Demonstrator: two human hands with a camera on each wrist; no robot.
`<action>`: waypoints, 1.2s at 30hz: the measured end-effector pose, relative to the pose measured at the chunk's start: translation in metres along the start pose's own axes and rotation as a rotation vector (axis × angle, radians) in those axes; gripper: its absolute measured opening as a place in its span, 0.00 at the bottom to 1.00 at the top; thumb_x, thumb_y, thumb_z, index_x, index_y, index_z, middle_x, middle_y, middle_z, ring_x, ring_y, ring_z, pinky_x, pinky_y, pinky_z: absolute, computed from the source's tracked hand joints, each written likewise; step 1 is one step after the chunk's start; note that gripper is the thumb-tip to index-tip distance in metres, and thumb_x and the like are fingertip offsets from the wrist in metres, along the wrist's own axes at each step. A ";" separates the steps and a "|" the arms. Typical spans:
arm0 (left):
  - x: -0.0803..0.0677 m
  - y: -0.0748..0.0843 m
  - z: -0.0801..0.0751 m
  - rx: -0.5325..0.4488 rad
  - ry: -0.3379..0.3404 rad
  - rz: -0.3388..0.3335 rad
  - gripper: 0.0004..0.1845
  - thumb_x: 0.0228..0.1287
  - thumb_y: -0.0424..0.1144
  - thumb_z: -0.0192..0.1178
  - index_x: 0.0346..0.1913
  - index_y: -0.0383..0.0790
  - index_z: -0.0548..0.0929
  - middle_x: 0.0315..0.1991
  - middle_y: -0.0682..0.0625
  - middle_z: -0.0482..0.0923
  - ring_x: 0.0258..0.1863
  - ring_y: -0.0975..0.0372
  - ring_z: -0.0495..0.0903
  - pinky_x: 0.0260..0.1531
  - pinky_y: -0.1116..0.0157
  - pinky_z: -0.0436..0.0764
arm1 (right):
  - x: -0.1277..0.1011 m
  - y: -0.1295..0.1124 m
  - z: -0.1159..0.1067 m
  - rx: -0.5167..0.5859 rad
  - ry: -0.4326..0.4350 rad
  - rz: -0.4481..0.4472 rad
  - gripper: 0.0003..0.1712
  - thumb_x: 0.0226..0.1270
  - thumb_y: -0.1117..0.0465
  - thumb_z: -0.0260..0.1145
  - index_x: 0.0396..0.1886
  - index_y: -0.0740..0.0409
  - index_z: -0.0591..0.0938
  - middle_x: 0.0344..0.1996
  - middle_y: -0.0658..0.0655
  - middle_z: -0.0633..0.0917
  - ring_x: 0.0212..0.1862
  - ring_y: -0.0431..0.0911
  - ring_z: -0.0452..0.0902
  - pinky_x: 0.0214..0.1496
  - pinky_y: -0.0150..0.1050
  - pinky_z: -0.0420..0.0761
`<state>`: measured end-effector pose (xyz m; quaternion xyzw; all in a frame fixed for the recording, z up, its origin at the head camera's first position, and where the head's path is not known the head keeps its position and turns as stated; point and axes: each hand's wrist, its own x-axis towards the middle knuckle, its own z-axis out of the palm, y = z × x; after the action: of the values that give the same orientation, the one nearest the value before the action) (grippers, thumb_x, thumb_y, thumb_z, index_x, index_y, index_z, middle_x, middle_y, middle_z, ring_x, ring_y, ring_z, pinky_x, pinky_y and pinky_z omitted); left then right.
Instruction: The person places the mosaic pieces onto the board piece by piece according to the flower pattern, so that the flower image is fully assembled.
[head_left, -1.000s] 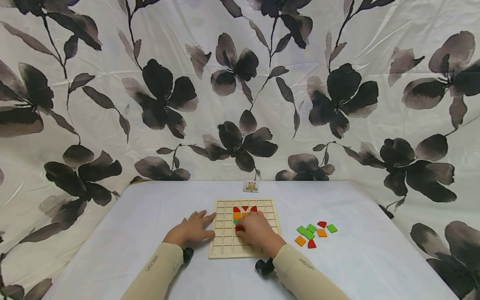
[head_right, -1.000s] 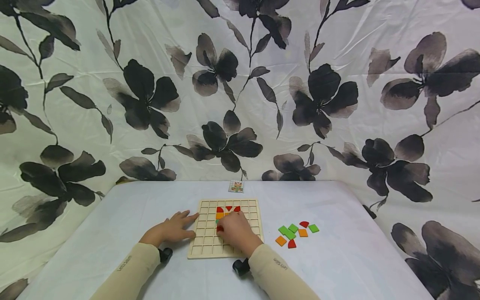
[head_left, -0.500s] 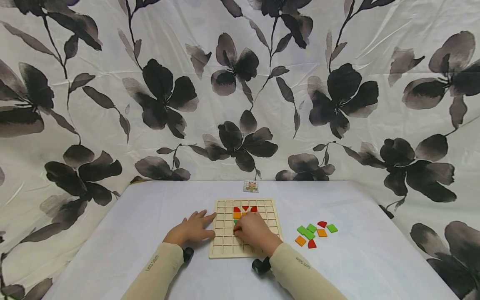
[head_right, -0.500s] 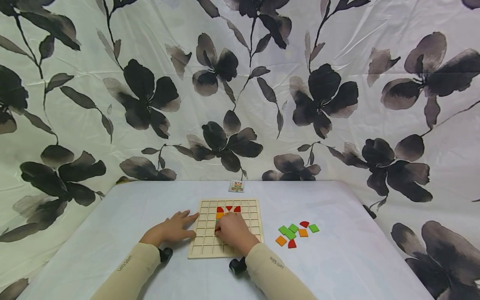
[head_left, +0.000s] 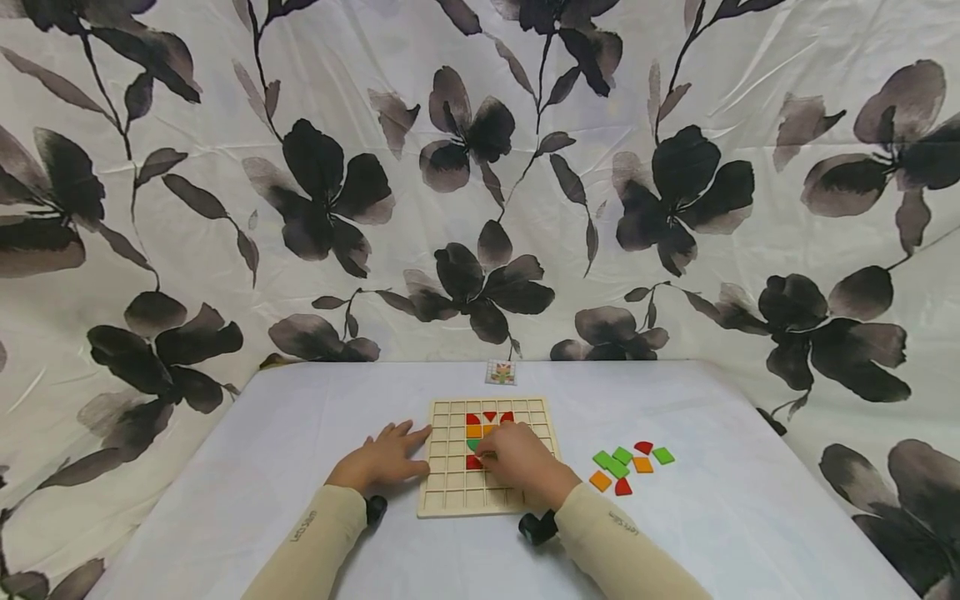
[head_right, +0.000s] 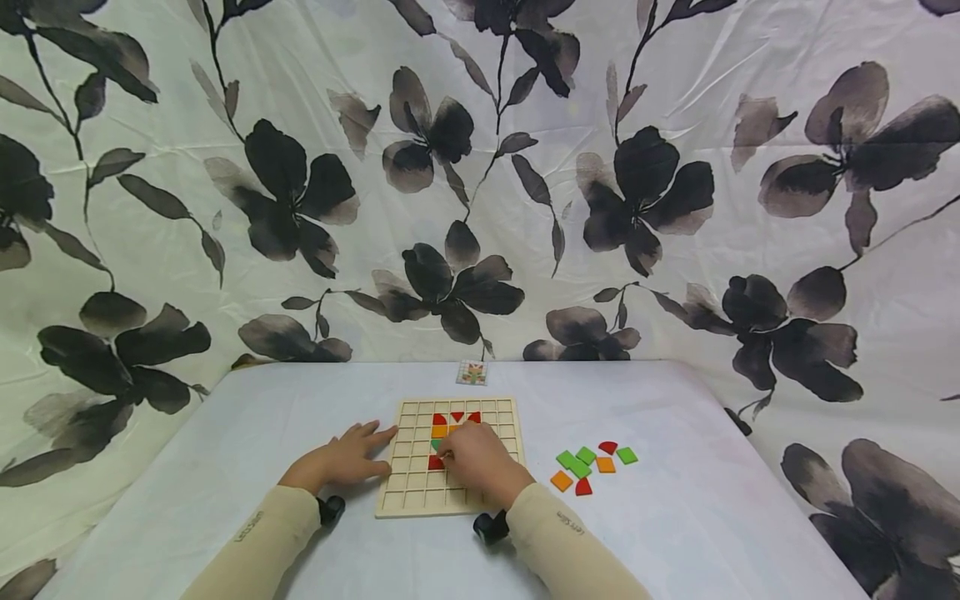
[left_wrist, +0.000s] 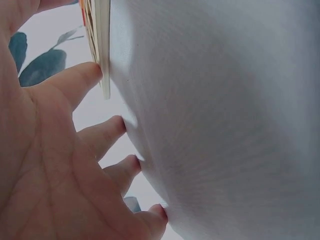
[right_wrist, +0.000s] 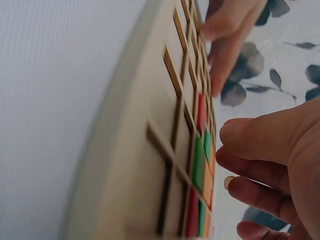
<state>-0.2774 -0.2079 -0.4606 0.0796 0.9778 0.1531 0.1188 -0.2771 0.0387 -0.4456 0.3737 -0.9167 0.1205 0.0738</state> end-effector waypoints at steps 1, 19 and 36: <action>0.000 0.000 0.000 0.001 0.001 -0.005 0.38 0.59 0.54 0.58 0.73 0.51 0.63 0.74 0.38 0.57 0.73 0.36 0.51 0.66 0.31 0.51 | -0.002 0.003 -0.002 -0.006 0.002 0.006 0.08 0.63 0.61 0.66 0.38 0.48 0.90 0.36 0.43 0.89 0.39 0.40 0.81 0.43 0.35 0.79; -0.004 0.005 -0.002 0.012 0.011 0.001 0.38 0.60 0.54 0.56 0.73 0.50 0.63 0.74 0.38 0.57 0.73 0.36 0.52 0.66 0.31 0.52 | -0.038 0.072 -0.040 0.011 -0.061 0.379 0.10 0.61 0.58 0.70 0.43 0.50 0.88 0.41 0.48 0.88 0.50 0.49 0.79 0.56 0.49 0.76; -0.002 0.004 0.003 -0.002 0.014 -0.015 0.39 0.57 0.54 0.58 0.73 0.50 0.63 0.74 0.38 0.57 0.73 0.36 0.51 0.66 0.31 0.51 | -0.081 0.105 -0.057 0.032 -0.221 0.697 0.12 0.56 0.54 0.73 0.36 0.56 0.87 0.30 0.51 0.85 0.29 0.44 0.75 0.33 0.39 0.78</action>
<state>-0.2744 -0.2037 -0.4612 0.0712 0.9790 0.1539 0.1129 -0.2904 0.1810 -0.4265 0.0508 -0.9895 0.1116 -0.0770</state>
